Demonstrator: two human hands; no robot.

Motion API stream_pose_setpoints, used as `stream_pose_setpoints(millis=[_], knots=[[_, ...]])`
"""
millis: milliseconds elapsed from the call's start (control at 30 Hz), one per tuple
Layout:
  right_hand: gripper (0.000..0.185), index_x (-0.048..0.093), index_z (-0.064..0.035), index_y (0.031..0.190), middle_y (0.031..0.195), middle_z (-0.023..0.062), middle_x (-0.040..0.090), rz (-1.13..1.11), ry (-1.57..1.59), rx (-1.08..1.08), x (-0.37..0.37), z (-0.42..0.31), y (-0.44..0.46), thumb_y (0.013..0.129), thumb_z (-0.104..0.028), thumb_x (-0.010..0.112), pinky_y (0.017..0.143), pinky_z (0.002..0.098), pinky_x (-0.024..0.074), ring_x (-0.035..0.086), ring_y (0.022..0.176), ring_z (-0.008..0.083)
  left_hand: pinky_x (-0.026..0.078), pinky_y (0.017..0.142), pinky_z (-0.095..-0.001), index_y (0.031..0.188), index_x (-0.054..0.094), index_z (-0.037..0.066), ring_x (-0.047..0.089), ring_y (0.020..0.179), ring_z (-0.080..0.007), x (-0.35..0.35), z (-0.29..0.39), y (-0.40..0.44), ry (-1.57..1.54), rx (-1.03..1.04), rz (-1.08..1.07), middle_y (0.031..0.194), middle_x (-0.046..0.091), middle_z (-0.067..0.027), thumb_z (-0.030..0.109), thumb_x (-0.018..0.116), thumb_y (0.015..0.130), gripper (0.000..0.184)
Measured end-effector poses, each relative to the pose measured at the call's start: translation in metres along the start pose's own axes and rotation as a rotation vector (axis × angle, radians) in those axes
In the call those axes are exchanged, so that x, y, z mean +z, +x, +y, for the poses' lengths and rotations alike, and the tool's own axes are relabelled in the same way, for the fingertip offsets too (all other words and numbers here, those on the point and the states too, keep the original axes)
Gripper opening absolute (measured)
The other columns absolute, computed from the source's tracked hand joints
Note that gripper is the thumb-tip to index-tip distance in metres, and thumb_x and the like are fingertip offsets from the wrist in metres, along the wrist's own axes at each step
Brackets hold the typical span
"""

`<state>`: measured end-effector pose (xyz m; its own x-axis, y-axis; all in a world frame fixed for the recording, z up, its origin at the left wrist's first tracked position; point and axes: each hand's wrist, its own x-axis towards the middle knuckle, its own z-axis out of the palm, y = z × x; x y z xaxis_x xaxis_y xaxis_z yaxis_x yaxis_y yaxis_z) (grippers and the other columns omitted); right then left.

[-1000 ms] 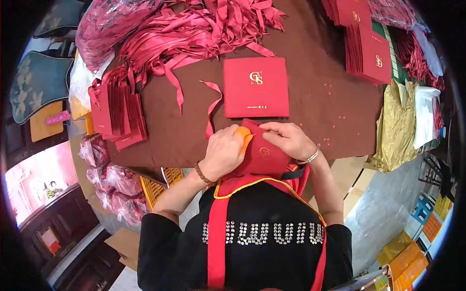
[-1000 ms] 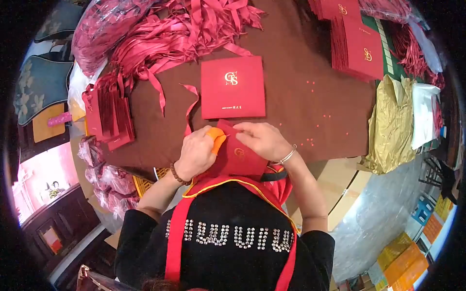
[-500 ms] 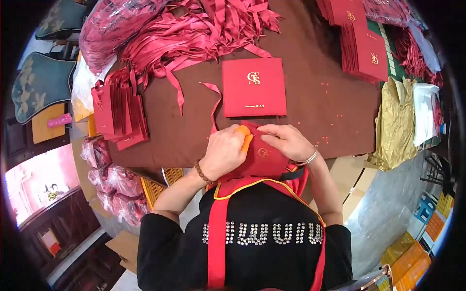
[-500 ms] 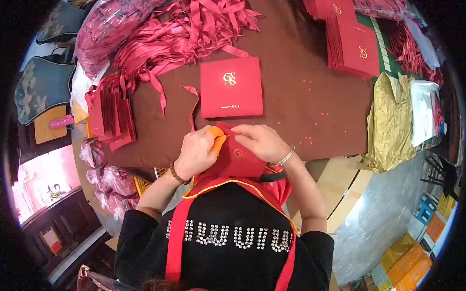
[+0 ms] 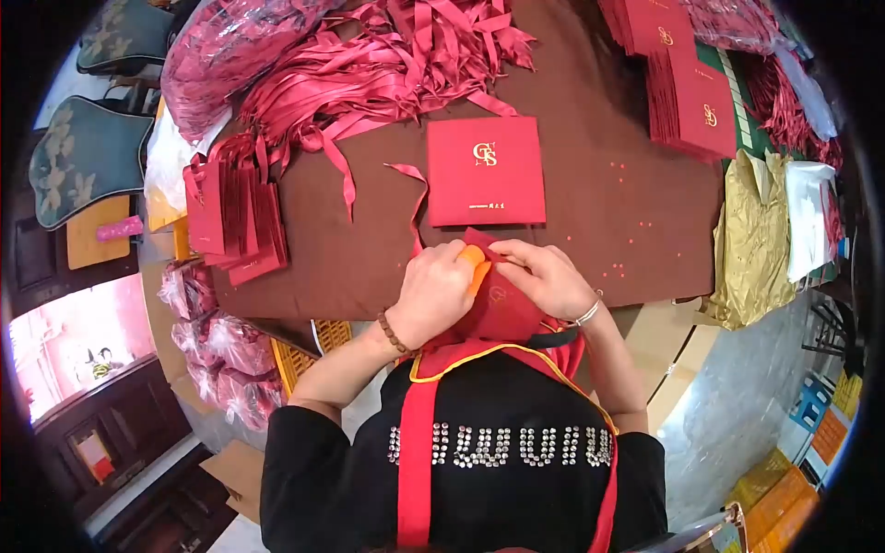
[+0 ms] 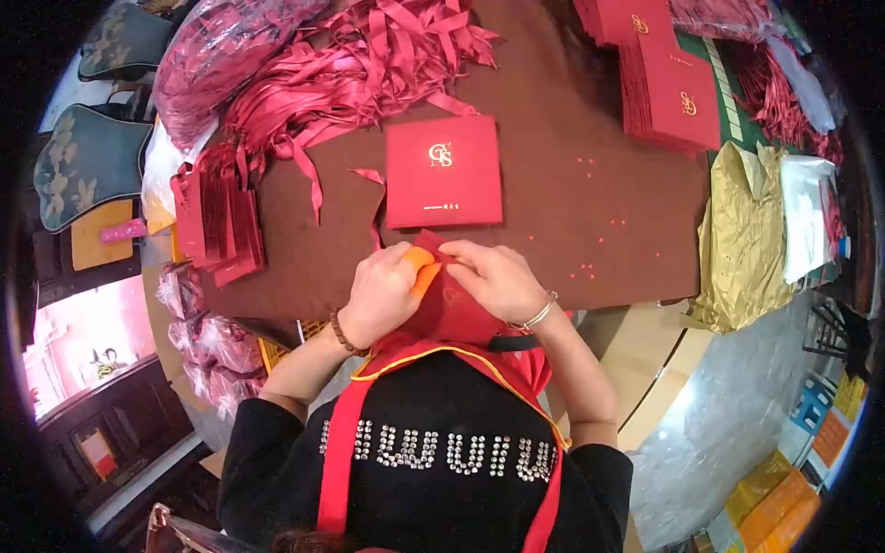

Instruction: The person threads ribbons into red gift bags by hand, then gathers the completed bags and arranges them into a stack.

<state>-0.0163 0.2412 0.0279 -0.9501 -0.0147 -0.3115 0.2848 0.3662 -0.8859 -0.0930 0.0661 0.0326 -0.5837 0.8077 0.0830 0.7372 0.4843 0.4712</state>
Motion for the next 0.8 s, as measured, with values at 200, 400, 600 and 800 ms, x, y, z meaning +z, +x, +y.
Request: stream_pose_setpoints(millis=[200,400,600,800], knots=[[0.028,0.054,-0.0079,0.111,0.083,0.0156,0.064,-0.065,0.002,-0.067,-0.004,-0.005,-0.004,0.086,-0.019,0.054,0.069,0.0419,0.047,0.062,0.079,0.0344,0.038,0.069,-0.0338,0.083,0.064,0.007,0.054,0.081,-0.0222,-0.017,-0.008,0.007,0.004,0.149,0.112,0.086,0.057,-0.0047,0.016,0.073,0.066,0.021],[0.021,0.052,-0.0064,0.105,0.073,0.0134,0.059,-0.01,-0.118,-0.215,0.008,-0.003,-0.009,0.086,-0.013,0.056,0.06,0.0391,0.044,0.058,0.067,0.0332,0.038,0.082,-0.0324,0.087,0.063,0.006,0.053,0.087,-0.0215,-0.026,-0.032,0.014,-0.597,-0.043,-0.252,0.09,0.056,-0.0049,0.014,0.068,0.075,0.016],[0.017,0.054,-0.008,0.1,0.076,0.0117,0.062,0.082,-0.265,-0.301,0.018,-0.009,-0.01,0.085,-0.014,0.058,0.063,0.0404,0.0448,0.06,0.07,0.0313,0.03,0.096,-0.0403,0.091,0.065,0.006,0.042,0.115,-0.0248,-0.041,-0.04,0.028,-0.377,0.1,-0.317,0.118,0.054,-0.0053,0.016,0.061,0.082,0.014],[0.009,0.058,-0.0098,0.092,0.074,0.0094,0.063,0.15,-0.325,-0.439,0.024,-0.019,-0.012,0.084,-0.014,0.057,0.062,0.0368,0.0424,0.061,0.07,0.0267,0.023,0.099,-0.0453,0.09,0.068,0.007,0.038,0.121,-0.0253,-0.049,-0.046,0.055,-0.191,0.143,-0.717,0.122,0.054,-0.0051,0.024,0.053,0.085,0.023]])
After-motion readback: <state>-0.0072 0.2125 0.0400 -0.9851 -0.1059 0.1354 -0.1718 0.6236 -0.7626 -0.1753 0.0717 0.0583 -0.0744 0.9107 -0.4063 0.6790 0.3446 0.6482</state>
